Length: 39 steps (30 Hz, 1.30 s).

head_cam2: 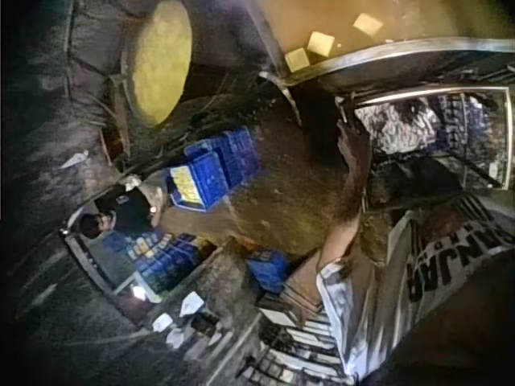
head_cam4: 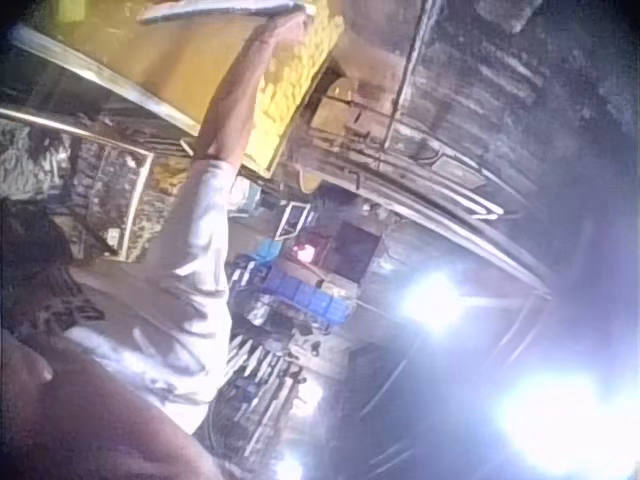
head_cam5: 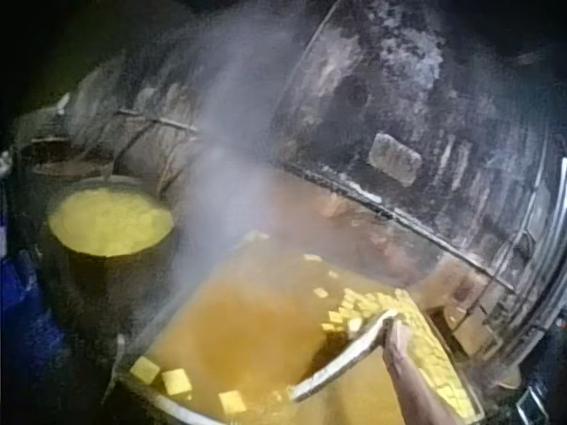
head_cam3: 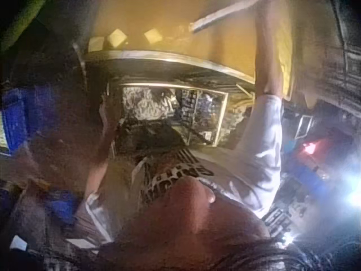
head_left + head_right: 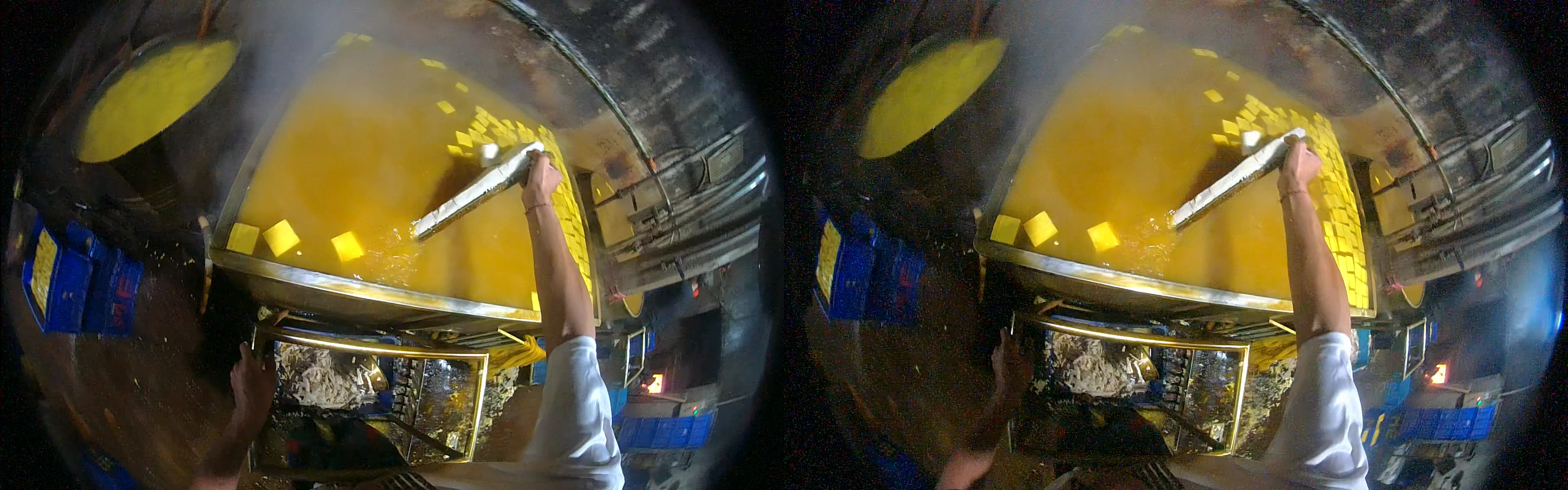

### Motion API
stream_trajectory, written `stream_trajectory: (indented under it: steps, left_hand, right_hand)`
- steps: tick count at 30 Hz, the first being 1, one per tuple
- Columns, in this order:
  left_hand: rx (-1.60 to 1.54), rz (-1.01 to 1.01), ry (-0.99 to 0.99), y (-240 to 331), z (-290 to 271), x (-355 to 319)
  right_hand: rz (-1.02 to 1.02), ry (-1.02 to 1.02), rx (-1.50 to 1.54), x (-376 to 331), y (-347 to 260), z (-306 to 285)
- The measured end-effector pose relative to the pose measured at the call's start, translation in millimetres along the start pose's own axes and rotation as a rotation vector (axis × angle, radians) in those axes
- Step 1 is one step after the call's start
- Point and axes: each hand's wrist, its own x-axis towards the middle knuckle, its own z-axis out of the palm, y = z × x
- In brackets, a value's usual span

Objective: The person places a large white cheese block on a cutting station, uses a knife to trim edges, then positions a multi-blade cutter to slice the block into uniform cubes. The cut cubes fall into a vat of yellow liquid, and the person repeats the process with additional blocks.

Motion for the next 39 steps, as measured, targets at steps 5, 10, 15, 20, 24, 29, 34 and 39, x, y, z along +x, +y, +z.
stream_trajectory:
  steps: [5,10,15,20,24,29,34,39]
  left_hand:
    - [0.079,0.027,0.156,-29,23,-6]
    - [-0.044,0.078,0.172,-23,17,-6]
    - [-0.026,0.033,0.094,-18,11,-6]
    - [0.064,0.016,0.114,-11,8,-8]
    - [0.061,0.015,0.145,-14,14,-3]
    - [-0.001,0.028,0.154,-17,11,0]
    - [0.039,0.342,0.627,-36,40,7]
    - [-0.351,0.594,0.623,111,-1,-15]
  right_hand:
    - [-0.297,-0.057,-0.459,-63,12,119]
    - [-0.448,-0.334,-0.828,-117,47,179]
    - [-0.647,-0.355,-0.837,-180,59,213]
    - [-0.715,-0.566,-0.766,-210,44,214]
    - [-0.8,-0.625,-0.737,-213,6,182]
    - [-0.784,-0.74,-0.601,-200,-53,113]
    - [-0.856,-0.754,-0.356,-153,-110,17]
    - [-0.829,-0.862,-0.18,-143,-194,-89]
